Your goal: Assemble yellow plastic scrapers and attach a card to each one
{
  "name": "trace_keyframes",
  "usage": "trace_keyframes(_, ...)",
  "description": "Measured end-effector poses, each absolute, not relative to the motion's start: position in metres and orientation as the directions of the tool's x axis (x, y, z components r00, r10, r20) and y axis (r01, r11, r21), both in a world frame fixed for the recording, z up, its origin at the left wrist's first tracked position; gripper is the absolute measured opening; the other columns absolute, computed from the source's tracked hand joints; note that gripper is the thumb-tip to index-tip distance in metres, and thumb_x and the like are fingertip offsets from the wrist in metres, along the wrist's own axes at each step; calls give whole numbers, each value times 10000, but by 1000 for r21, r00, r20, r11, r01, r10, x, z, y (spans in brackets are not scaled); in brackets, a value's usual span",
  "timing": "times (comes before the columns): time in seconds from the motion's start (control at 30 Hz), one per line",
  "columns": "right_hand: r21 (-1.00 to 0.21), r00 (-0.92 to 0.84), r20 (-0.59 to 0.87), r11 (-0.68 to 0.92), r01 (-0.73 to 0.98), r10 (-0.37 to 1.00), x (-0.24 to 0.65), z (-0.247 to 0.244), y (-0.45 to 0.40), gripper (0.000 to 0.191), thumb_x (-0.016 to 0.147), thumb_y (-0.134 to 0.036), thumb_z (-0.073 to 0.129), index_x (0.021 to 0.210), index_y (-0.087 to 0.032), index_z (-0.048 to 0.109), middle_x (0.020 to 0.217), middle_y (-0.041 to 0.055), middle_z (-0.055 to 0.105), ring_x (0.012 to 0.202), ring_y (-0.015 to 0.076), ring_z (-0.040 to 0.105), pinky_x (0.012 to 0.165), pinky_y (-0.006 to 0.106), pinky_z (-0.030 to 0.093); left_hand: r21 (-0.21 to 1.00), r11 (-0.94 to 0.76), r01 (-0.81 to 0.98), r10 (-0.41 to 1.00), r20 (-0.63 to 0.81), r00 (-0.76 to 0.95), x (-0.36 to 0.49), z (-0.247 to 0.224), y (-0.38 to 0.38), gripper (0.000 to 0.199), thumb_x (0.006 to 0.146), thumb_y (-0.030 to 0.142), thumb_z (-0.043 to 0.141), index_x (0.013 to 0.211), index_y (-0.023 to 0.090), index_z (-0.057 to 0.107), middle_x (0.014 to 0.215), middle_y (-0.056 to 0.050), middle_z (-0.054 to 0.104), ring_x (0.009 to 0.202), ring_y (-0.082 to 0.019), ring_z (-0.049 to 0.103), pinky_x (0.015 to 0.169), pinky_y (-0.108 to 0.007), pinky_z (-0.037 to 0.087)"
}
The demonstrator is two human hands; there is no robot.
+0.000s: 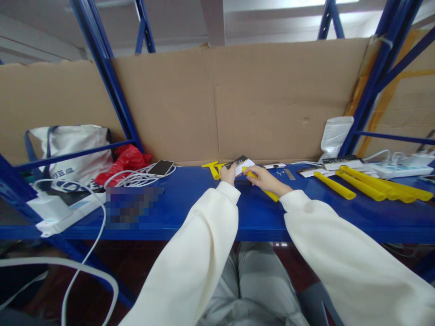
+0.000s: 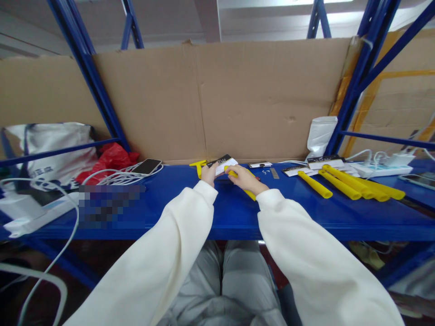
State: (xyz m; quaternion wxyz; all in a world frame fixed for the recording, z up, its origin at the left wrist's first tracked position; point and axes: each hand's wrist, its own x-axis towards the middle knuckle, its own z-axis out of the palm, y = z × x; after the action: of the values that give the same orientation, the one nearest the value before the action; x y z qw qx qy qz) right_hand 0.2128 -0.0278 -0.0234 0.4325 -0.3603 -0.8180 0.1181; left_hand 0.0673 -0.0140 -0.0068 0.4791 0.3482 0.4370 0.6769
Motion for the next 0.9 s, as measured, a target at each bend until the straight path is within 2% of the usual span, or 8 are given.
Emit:
trace_keyframes(0.13, -474, -370, 622, 708, 523, 690, 215, -25, -24, 272, 799, -154, 576, 981, -241, 758, 978, 69, 711, 934, 221, 672, 871, 380, 554, 948, -166, -273, 937, 66, -342, 65, -6, -12, 128, 866, 187, 623, 740, 184, 600, 709, -38, 642, 789, -201, 682, 658, -287, 529)
trace_keyframes(0.23, -435, -352, 638, 698, 569, 685, 220, -26, -18, 338, 780, -109, 570, 1025, -239, 762, 1049, 86, 705, 1025, 239, 668, 983, 423, 520, 954, -183, -235, 903, 69, -424, 62, -5, -10, 204, 890, 255, 611, 707, 204, 536, 741, -31, 623, 859, -193, 663, 697, -271, 507)
trace_keyframes(0.4, -367, -227, 663, 574, 732, 713, 240, -21, -9, 492, 744, -48, 550, 1178, -212, 713, 1208, 126, 662, 1144, 280, 635, 1066, 456, 475, 960, -196, -199, 873, 79, -481, 59, -7, -7, 217, 901, 251, 574, 712, 215, 474, 857, -36, 636, 946, -179, 626, 791, -273, 484)
trace_keyframes(0.5, -369, -77, 655, 407, 835, 752, 259, -12, -11, 526, 763, -52, 541, 1248, -207, 676, 1279, 161, 623, 1146, 322, 634, 1034, 478, 493, 960, -201, -195, 886, 94, -454, 59, -9, -5, 189, 887, 218, 561, 719, 211, 474, 885, -41, 644, 966, -180, 621, 805, -277, 476)
trace_keyframes(0.67, -347, 196, 569, 16, 938, 798, 297, 15, -23, 553, 813, -88, 534, 1354, -187, 594, 1318, 229, 572, 1043, 354, 677, 923, 505, 523, 966, -202, -159, 894, 116, -432, 60, -12, -1, 159, 858, 186, 539, 712, 204, 478, 881, -43, 651, 959, -182, 625, 814, -290, 476)
trace_keyframes(0.77, -224, 253, 505, -158, 962, 825, 320, 31, -34, 520, 842, -111, 516, 1357, -155, 572, 1258, 252, 587, 1026, 353, 682, 871, 481, 525, 972, -194, -135, 897, 120, -425, 60, -13, 1, 135, 826, 164, 530, 703, 201, 487, 866, -38, 656, 955, -184, 628, 809, -297, 482)
trace_keyframes(0.9, -58, 314, 335, -313, 948, 888, 351, 43, -51, 490, 922, -120, 372, 1387, -109, 524, 1303, 279, 546, 1163, 367, 627, 886, 439, 493, 978, -170, -117, 903, 107, -416, 59, -13, 3, 131, 807, 159, 522, 686, 197, 491, 859, -41, 658, 948, -188, 635, 812, -306, 492)
